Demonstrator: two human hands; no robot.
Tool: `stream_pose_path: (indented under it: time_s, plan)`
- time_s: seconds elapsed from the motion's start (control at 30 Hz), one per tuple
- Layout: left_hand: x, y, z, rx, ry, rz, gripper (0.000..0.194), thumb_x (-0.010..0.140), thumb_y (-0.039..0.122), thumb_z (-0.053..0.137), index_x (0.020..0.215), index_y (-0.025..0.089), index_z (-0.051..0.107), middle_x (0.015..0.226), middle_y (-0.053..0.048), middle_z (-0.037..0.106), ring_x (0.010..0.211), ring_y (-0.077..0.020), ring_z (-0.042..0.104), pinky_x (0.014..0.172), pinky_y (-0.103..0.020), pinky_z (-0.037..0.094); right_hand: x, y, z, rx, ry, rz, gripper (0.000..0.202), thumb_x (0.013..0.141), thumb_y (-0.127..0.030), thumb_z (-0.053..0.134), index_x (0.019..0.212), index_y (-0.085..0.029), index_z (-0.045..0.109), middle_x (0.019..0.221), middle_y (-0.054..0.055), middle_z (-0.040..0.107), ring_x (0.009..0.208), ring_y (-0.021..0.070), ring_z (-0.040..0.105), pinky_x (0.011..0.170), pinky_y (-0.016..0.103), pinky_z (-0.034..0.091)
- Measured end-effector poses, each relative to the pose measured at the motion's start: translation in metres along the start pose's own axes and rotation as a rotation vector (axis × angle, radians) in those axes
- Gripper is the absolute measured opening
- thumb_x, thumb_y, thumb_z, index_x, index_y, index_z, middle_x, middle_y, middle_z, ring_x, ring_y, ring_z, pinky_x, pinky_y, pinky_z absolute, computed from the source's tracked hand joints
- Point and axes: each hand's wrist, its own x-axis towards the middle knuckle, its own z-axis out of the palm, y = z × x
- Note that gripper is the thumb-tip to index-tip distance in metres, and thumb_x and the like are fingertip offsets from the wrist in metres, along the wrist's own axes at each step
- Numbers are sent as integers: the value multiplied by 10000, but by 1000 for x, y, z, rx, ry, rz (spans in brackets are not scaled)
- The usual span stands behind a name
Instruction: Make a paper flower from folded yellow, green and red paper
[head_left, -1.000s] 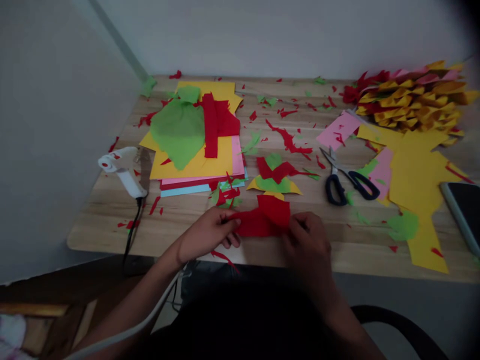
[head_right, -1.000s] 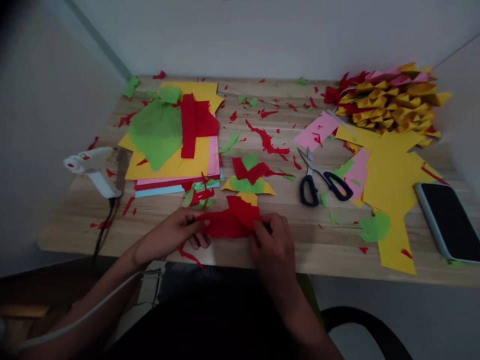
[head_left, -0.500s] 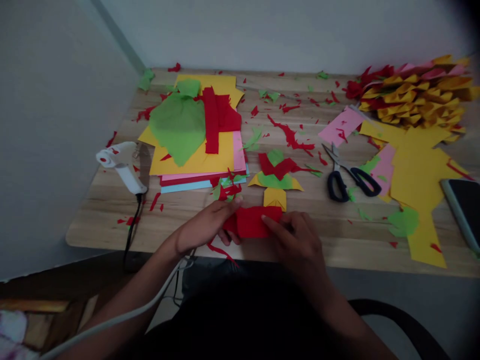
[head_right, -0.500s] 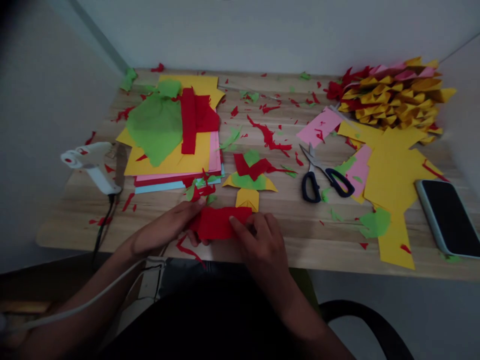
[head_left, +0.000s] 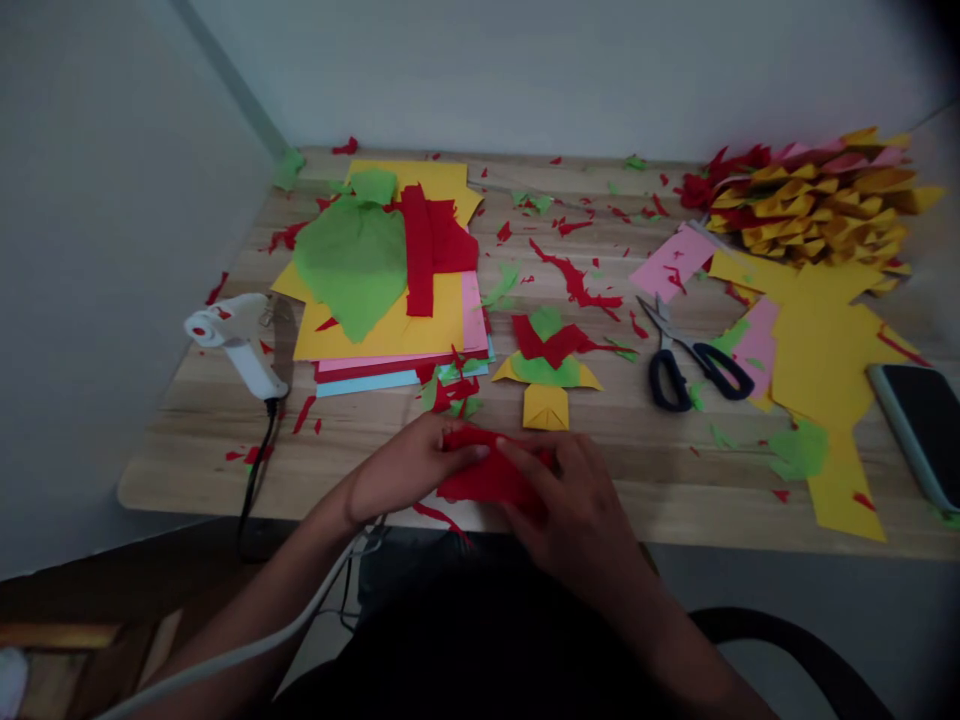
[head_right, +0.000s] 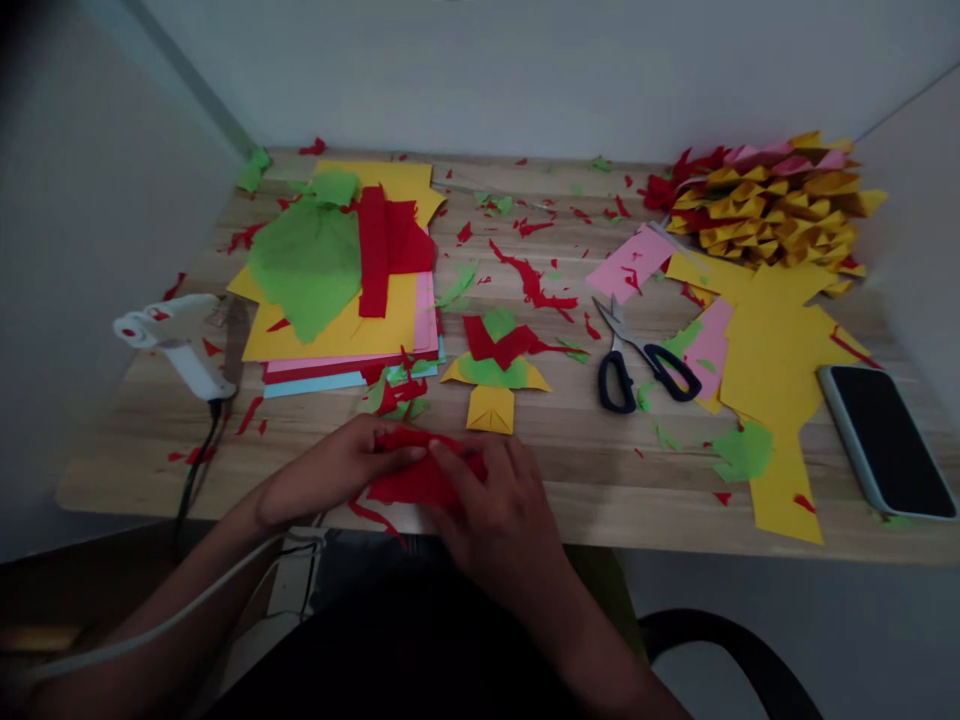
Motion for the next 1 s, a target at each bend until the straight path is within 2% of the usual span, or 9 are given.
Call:
stream_pose_path:
  time_s: [0.17, 0.3, 0.43, 0.57, 0.63, 0.7, 0.8, 0.87, 1.0]
  plan:
    - [-11, 14, -3, 117, 32, 95, 273, 920, 388, 599, 1024, 208, 775, 845, -27, 751, 722, -145, 618, 639, -217, 467, -3, 3, -20, 501, 92, 517, 789, 820, -443, 731, 1505, -271, 380, 1309, 137, 581, 1025, 280, 633, 897, 484, 546]
    - [-15, 26, -4, 148, 39, 178, 246, 930, 361, 598, 1068, 254, 771, 897, -8, 763, 797, -153, 651, 722, -221, 496, 11, 2, -13, 975, -22, 755, 529, 731, -447, 804, 1196, -242, 655, 1058, 73, 723, 878, 234, 695, 742, 363, 584]
    - [-16, 24, -8, 134, 44, 142, 343, 955, 434, 535, 1143, 230, 735, 971, -42, 769, 849, -191, 678, 775, -279, 536, 25, 3, -9, 1143, 2, 748, 215, 747, -390, 794, 779, -211, 680, 719, -7, 690, 628, 142, 623, 574, 254, 508]
    - [-17, 30, -13, 287, 244, 215, 517, 825, 485, 707, 1276, 235, 660, 1268, -84, 694, 1097, -254, 649, 923, -347, 523, 32, 8, -16, 1123, 31, 677, 198, 729, -341, 803, 769, -205, 665, 705, -19, 674, 611, 123, 591, 568, 242, 475]
    - [-13, 40, -13, 380, 243, 275, 567, 764, 464, 774, 1282, 266, 656, 1332, -63, 662, 1194, -260, 609, 1012, -359, 475, 36, 9, -20, 1099, -12, 638, 186, 732, -328, 797, 767, -199, 667, 702, -19, 671, 614, 117, 583, 575, 240, 461]
    - [-6, 51, -11, 428, 133, 284, 467, 778, 465, 757, 1200, 271, 704, 1232, -40, 713, 1119, -234, 644, 968, -328, 485, 40, 10, -24, 1085, -41, 598, 173, 739, -314, 788, 766, -193, 666, 700, -22, 667, 616, 112, 573, 579, 236, 449]
    - [9, 59, -6, 476, -14, 223, 318, 843, 494, 664, 929, 205, 768, 849, -17, 744, 764, -163, 648, 673, -244, 472, 45, 10, -27, 1067, -19, 582, 168, 732, -294, 785, 746, -186, 657, 679, -28, 650, 609, 104, 558, 575, 228, 436]
    - [16, 58, -4, 488, -19, 193, 335, 856, 485, 633, 790, 175, 741, 671, 6, 663, 613, -124, 550, 552, -221, 378, 45, 11, -27, 1048, 24, 604, 182, 720, -301, 789, 725, -184, 649, 641, -35, 624, 578, 97, 540, 550, 222, 422]
    - [15, 55, -2, 422, 74, 173, 339, 844, 473, 640, 708, 165, 679, 627, 19, 583, 582, -111, 469, 527, -219, 333, 39, 25, -31, 993, 106, 665, 225, 759, -389, 747, 733, -194, 637, 593, -28, 617, 516, 111, 544, 501, 233, 439]
